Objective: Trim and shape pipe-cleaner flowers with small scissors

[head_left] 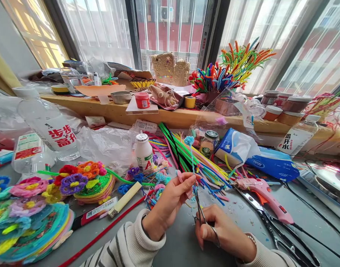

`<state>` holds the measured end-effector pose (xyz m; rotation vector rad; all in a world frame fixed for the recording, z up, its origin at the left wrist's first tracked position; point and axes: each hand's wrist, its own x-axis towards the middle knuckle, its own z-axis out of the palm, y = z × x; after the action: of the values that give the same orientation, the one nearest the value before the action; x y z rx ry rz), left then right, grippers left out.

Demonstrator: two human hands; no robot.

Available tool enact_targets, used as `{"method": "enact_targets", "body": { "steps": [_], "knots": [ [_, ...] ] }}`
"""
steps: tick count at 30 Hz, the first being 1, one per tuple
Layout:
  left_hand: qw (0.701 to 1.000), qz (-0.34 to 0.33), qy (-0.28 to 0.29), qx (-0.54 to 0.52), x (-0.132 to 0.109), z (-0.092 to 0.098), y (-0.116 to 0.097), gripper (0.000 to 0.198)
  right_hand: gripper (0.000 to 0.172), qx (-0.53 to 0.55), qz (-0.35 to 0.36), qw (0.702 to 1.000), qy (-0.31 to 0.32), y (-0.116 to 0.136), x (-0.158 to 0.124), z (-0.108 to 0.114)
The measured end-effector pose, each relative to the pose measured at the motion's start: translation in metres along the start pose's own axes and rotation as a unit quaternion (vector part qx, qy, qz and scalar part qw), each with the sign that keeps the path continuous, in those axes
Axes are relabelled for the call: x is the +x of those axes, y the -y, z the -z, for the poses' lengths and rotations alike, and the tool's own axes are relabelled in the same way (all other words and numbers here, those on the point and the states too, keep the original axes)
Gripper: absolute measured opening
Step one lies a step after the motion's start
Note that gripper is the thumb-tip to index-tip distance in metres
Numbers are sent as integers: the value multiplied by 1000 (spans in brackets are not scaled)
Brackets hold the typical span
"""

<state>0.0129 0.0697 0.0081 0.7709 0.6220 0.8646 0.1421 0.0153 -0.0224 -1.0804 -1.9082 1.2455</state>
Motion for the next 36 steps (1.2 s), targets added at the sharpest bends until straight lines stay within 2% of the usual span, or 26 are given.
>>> {"method": "enact_targets", "body": {
  "steps": [12, 20, 36],
  "knots": [
    [1000, -8, -11, 1, 1, 4, 4, 14, 65, 5, -24, 1000, -13, -2, -1, -3],
    [999, -5, -43, 22, 1, 3, 1, 19, 64, 2, -43, 999, -24, -2, 0, -4],
    [997, -13, -32, 69, -3, 2, -2, 14, 69, -1, -27, 999, 21, 7, 0, 1]
  ]
}}
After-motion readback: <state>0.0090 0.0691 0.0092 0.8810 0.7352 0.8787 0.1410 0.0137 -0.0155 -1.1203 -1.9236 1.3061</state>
